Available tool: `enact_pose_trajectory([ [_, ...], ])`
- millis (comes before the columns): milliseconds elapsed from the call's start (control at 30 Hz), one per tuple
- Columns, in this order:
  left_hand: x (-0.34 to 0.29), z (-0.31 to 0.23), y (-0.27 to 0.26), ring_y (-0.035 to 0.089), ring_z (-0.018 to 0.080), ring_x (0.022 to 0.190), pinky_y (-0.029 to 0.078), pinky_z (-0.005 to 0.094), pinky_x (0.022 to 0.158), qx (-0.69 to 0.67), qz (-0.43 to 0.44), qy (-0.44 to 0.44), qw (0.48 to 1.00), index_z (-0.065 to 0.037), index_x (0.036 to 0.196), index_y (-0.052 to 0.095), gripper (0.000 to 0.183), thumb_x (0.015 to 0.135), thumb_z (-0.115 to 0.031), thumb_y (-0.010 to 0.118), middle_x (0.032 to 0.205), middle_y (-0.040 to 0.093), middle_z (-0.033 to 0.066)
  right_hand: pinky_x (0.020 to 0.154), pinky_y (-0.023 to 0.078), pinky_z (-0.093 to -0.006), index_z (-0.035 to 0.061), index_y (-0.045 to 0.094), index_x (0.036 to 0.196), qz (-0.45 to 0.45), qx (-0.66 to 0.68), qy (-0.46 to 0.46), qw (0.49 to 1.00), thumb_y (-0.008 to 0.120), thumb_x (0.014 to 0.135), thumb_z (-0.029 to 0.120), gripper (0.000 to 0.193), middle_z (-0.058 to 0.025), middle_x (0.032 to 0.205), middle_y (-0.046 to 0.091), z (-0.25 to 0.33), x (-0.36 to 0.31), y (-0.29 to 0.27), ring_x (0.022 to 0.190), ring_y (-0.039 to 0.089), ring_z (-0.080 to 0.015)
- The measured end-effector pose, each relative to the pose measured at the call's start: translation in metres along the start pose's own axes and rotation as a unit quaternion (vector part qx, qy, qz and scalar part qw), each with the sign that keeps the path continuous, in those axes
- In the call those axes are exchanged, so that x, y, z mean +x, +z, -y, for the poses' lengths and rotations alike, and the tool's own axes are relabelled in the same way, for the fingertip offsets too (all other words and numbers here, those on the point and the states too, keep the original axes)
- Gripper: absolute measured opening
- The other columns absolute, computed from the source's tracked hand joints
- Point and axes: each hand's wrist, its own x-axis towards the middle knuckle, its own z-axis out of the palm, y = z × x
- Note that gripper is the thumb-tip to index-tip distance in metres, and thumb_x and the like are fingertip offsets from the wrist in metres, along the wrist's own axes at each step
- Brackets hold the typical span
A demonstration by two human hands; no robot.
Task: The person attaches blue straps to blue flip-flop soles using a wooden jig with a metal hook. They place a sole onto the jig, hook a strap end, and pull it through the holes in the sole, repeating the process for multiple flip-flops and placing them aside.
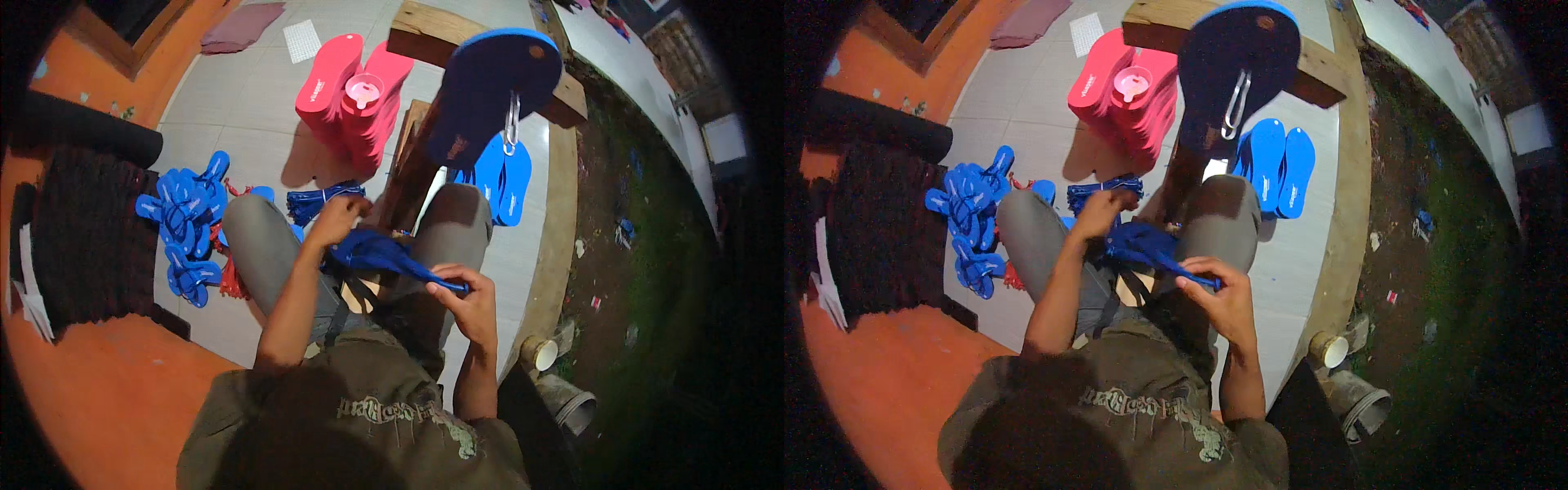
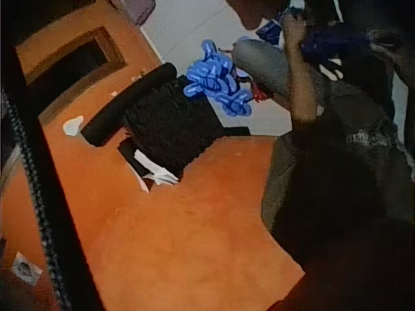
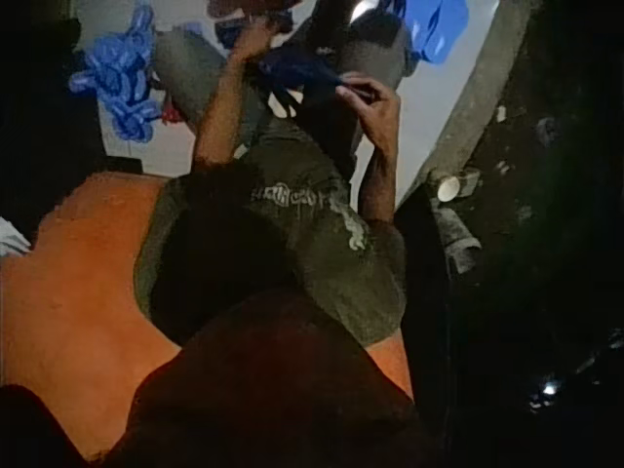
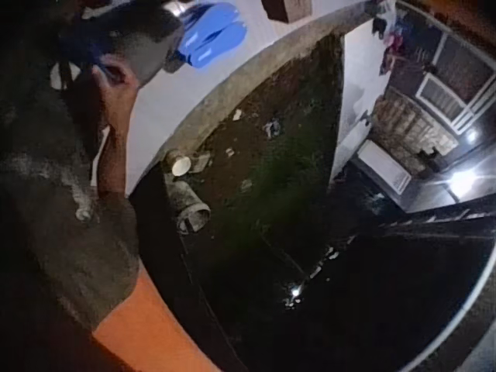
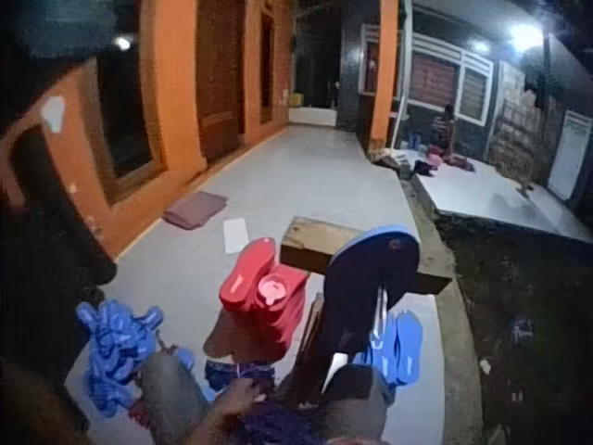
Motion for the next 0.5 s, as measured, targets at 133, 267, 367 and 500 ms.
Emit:
enact_pose_trajectory([
  [133,-0.046,-0.147,-0.013,0.053,0.0212,0.104,0.039,0.0319,0.089,-0.12,0.158,0.146,0.969,-0.001,0.104,0.058,0.036,0.089,-0.029,0.043,0.112,0.057,0.0131,0.071,0.044,-0.0271,-0.0018,0.062,0.087,0.104,-0.167,-0.139,0.971,0.066,0.071,0.005,0.018,-0.01,0.091,0.062,0.001,0.021,0.003,0.077,0.058,-0.0159],
  [267,-0.066,-0.167,0.013,0.05,0.0206,0.109,0.037,0.029,0.092,-0.059,0.084,0.19,0.976,0.0,0.11,0.056,0.027,0.085,-0.01,0.052,0.115,0.055,0.0132,0.065,0.044,-0.0258,-0.0012,0.063,0.084,0.043,-0.149,-0.129,0.979,0.066,0.07,0.008,0.018,-0.0084,0.078,0.063,0.009,0.04,0.015,0.071,0.057,-0.0126],
  [367,-0.067,-0.163,0.025,0.057,0.0116,0.09,0.044,0.0243,0.082,-0.111,-0.003,0.1,0.989,0.002,0.107,0.058,0.026,0.084,-0.011,0.055,0.099,0.063,0.0091,0.057,0.042,-0.0226,-0.0006,0.062,0.078,-0.054,-0.156,-0.078,0.983,0.07,0.066,0.01,0.018,-0.0056,0.067,0.06,0.001,0.04,0.021,0.063,0.053,-0.0077],
  [500,-0.065,-0.16,0.021,0.062,0.0127,0.077,0.047,0.0256,0.069,-0.098,-0.041,0.028,0.994,0.0,0.1,0.06,0.025,0.082,-0.017,0.059,0.086,0.066,0.0105,0.05,0.041,-0.0279,0.0039,0.057,0.067,-0.062,-0.271,-0.138,0.951,0.074,0.064,0.018,0.022,-0.0067,0.063,0.056,0.016,0.044,0.015,0.056,0.055,-0.0153],
])
